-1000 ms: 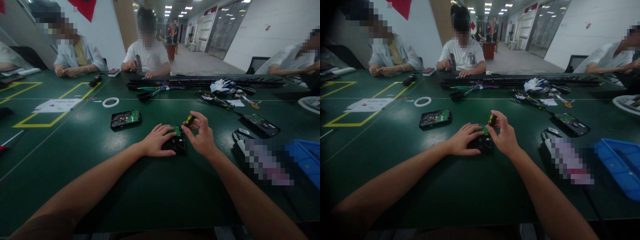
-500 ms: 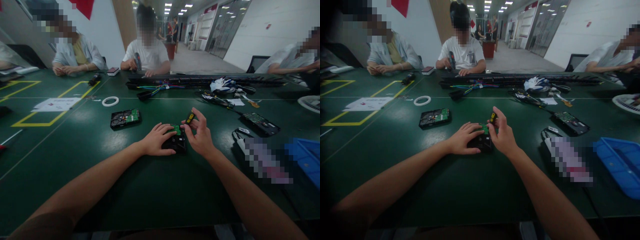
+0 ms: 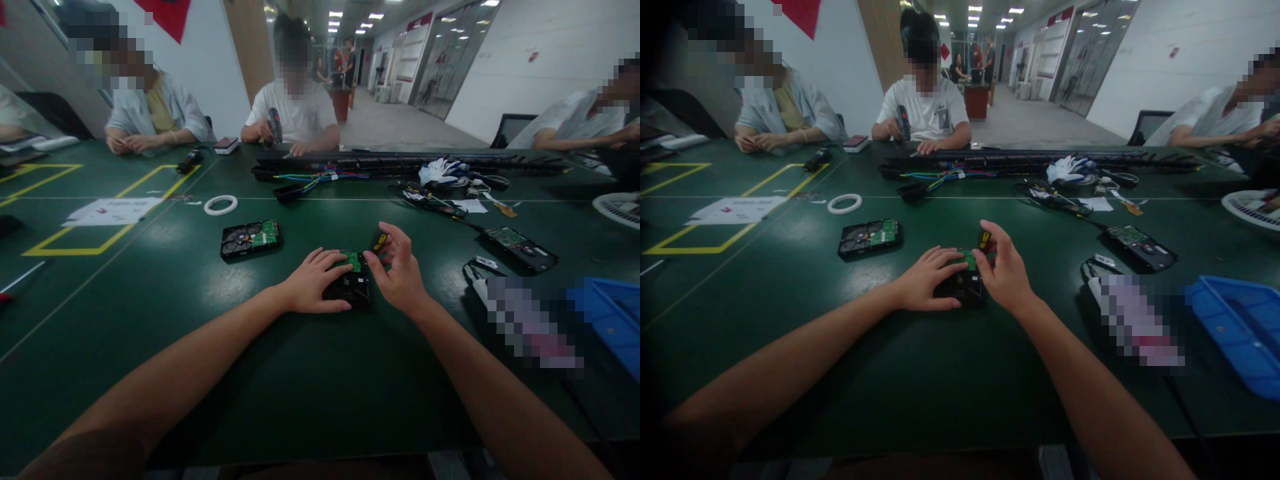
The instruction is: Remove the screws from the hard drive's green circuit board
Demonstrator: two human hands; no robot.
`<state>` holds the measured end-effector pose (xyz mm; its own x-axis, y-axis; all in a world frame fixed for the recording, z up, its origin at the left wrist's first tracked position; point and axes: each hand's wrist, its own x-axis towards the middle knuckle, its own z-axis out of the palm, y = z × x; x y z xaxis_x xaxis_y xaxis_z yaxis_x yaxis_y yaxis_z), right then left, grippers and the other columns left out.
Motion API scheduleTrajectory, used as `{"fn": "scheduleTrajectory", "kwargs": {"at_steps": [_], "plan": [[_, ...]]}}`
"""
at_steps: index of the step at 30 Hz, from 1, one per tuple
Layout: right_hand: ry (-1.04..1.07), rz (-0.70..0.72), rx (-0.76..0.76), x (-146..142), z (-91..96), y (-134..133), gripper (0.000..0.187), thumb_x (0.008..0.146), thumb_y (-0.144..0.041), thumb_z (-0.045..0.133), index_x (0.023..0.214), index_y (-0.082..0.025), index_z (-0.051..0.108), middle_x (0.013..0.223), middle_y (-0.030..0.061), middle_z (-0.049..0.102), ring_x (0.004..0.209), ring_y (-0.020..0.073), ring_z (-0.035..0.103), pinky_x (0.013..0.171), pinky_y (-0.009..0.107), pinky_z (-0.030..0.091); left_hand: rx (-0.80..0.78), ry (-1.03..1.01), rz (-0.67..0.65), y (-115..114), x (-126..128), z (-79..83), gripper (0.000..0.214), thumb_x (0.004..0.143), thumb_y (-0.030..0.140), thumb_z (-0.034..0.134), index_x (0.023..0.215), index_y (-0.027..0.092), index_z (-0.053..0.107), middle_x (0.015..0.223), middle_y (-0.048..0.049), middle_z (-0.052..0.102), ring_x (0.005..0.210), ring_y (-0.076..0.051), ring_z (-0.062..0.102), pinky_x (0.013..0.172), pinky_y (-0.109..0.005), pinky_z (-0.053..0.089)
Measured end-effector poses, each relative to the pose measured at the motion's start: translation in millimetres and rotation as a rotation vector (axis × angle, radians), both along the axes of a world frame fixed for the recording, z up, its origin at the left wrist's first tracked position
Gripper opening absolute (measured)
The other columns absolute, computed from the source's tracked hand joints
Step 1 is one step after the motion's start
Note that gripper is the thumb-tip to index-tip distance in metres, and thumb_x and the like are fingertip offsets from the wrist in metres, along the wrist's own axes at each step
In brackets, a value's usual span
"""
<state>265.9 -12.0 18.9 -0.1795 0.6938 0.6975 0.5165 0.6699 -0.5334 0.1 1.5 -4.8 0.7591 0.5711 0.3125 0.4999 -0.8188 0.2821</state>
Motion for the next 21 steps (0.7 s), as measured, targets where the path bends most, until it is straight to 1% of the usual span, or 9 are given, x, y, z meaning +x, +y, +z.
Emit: {"fn": "scheduleTrajectory", "kwargs": {"at_steps": [4, 10, 13, 16, 19, 21], "plan": [[-0.020, 0.026, -0.020, 2.3, -1.2, 0.3, 0.070, 0.109, -0.028, 0.064, 0.169, -0.045, 0.035, 0.157, 0.0090, 0.062, 0.103, 0.0268, 0.077, 0.088, 0.052, 0.072, 0.004, -0.002, 0.001, 0.1, 0.4, 0.1, 0.090, 0.096, 0.079, 0.072, 0.165, 0.025, 0.055, 0.170, -0.0192, 0.052, 0.162, -0.047, 0.044, 0.136, -0.076, 0.023], [-0.014, 0.046, -0.054, 3.8, -0.2, -1.1, 0.070, 0.109, -0.027, 0.062, 0.170, -0.044, 0.033, 0.156, 0.0090, 0.064, 0.106, 0.0270, 0.079, 0.087, 0.050, 0.073, 0.009, 0.017, 0.000, 0.2, 0.3, -0.2, 0.091, 0.097, 0.081, 0.070, 0.166, 0.024, 0.055, 0.171, -0.0196, 0.051, 0.163, -0.046, 0.043, 0.137, -0.074, 0.024], [-0.021, -0.018, -0.030, 1.4, 3.7, -4.0, 0.067, 0.107, -0.029, 0.064, 0.168, -0.041, 0.037, 0.146, 0.0090, 0.070, 0.099, 0.0258, 0.080, 0.084, 0.047, 0.073, 0.008, 0.016, 0.003, 0.2, 0.0, -0.4, 0.091, 0.096, 0.080, 0.071, 0.165, 0.023, 0.055, 0.170, -0.0203, 0.051, 0.163, -0.046, 0.043, 0.137, -0.075, 0.023], [-0.012, -0.089, 0.014, -1.1, 7.5, -5.5, 0.066, 0.104, -0.035, 0.072, 0.162, -0.038, 0.042, 0.133, 0.0072, 0.074, 0.088, 0.0235, 0.080, 0.074, 0.042, 0.072, 0.006, 0.011, -0.001, 0.1, -0.4, -0.1, 0.090, 0.096, 0.079, 0.071, 0.165, 0.023, 0.055, 0.170, -0.0199, 0.052, 0.163, -0.046, 0.043, 0.137, -0.075, 0.023], [0.010, -0.115, 0.030, -1.7, 8.7, -4.6, 0.066, 0.100, -0.040, 0.079, 0.157, -0.038, 0.045, 0.135, 0.0072, 0.074, 0.082, 0.0217, 0.079, 0.066, 0.039, 0.070, 0.009, 0.011, -0.005, 0.0, -0.8, 0.5, 0.090, 0.097, 0.079, 0.071, 0.165, 0.023, 0.054, 0.171, -0.0207, 0.051, 0.163, -0.045, 0.043, 0.136, -0.075, 0.024], [0.012, -0.128, 0.031, -1.5, 8.0, -3.7, 0.062, 0.101, -0.039, 0.077, 0.156, -0.037, 0.047, 0.140, 0.0084, 0.072, 0.082, 0.0213, 0.079, 0.067, 0.040, 0.070, 0.013, 0.013, -0.002, -0.2, -0.8, 0.7, 0.090, 0.097, 0.079, 0.071, 0.165, 0.022, 0.055, 0.171, -0.0212, 0.051, 0.163, -0.045, 0.044, 0.136, -0.075, 0.025]]}}
